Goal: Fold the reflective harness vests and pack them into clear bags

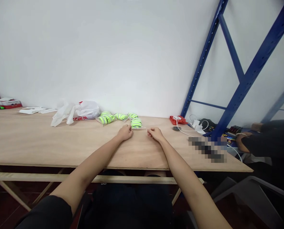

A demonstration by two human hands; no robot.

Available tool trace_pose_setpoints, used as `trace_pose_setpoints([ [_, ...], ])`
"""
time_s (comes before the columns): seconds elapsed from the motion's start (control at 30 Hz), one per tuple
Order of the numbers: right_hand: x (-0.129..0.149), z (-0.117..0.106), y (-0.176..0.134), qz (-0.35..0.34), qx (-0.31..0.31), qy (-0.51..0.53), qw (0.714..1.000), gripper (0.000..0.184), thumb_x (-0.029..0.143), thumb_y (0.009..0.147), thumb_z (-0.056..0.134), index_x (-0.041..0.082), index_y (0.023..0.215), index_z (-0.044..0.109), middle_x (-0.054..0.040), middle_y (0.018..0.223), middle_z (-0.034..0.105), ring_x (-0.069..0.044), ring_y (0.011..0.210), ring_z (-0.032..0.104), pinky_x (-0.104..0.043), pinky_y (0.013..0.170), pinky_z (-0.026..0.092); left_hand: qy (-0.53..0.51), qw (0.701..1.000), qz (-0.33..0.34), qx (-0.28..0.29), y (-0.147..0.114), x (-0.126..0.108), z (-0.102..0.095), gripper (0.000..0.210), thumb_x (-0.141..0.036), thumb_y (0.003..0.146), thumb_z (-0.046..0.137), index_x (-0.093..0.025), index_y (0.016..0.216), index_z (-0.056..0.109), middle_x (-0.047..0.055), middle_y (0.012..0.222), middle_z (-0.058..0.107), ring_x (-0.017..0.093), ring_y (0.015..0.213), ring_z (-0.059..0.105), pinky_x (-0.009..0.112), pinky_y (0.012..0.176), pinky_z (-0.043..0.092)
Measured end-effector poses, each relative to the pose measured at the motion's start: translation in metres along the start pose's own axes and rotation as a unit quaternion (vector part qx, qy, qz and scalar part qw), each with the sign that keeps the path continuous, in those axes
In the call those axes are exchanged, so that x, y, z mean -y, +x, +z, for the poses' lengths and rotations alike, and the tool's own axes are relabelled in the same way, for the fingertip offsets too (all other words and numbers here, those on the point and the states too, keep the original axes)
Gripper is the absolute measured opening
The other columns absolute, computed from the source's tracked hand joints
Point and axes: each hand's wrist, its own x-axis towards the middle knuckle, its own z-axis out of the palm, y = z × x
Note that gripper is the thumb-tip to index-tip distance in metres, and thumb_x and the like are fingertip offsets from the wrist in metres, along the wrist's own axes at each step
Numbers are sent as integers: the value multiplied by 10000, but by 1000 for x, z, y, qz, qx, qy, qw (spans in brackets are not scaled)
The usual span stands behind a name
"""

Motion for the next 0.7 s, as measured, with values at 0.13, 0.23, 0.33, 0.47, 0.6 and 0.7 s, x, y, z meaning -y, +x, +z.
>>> trace_pose_setpoints([
  [0.13, -2, 0, 1, -6, 2, -12, 1000, 190, 304, 770, 631, 178, 631, 665, -39, 626, 695, -135, 551, 595, -238, 579, 469, 61, 998, -10, 13, 6, 0, 3, 286, -396, 866, 537, -176, 1012, 648, 178, 1099, 646, 348, 1068, 568, 443, 911, 432],
  [0.23, -2, 1, 1, -8, 2, -26, 1000, 201, 302, 787, 614, 179, 636, 662, -40, 629, 694, -140, 563, 608, -241, 597, 478, 88, 995, -4, 37, 11, 1, 5, 389, -437, 899, 492, -169, 1141, 636, 189, 1201, 634, 361, 1137, 555, 463, 952, 416],
  [0.33, -2, 2, 1, -7, 1, -48, 999, 202, 295, 806, 591, 178, 659, 665, -42, 647, 704, -142, 582, 624, -236, 611, 481, 107, 992, 6, 64, 17, 2, 7, 473, -463, 916, 459, -175, 1263, 601, 192, 1301, 607, 374, 1206, 533, 489, 987, 402],
  [0.47, -1, 2, 0, -4, -3, -100, 995, 224, 294, 843, 542, 173, 722, 686, -42, 696, 727, -144, 620, 647, -225, 628, 479, 124, 987, 19, 96, 23, 2, 9, 521, -481, 916, 454, -252, 1377, 536, 124, 1453, 532, 349, 1289, 500, 496, 1048, 380],
  [0.6, 2, -2, -3, -4, -23, -181, 983, 255, 307, 873, 512, 183, 743, 694, -47, 768, 747, -174, 762, 678, -234, 698, 472, 139, 983, 10, 121, 26, 4, 9, 504, -501, 926, 419, -272, 1347, 576, 86, 1462, 537, 315, 1315, 497, 479, 1084, 374],
  [0.7, 5, -7, -6, 0, -42, -248, 968, 224, 281, 877, 518, 197, 803, 711, -57, 900, 761, -201, 914, 669, -253, 779, 457, 153, 980, -13, 128, 24, 10, 5, 494, -477, 946, 369, -267, 1339, 582, 82, 1472, 530, 306, 1329, 488, 494, 1096, 366],
])
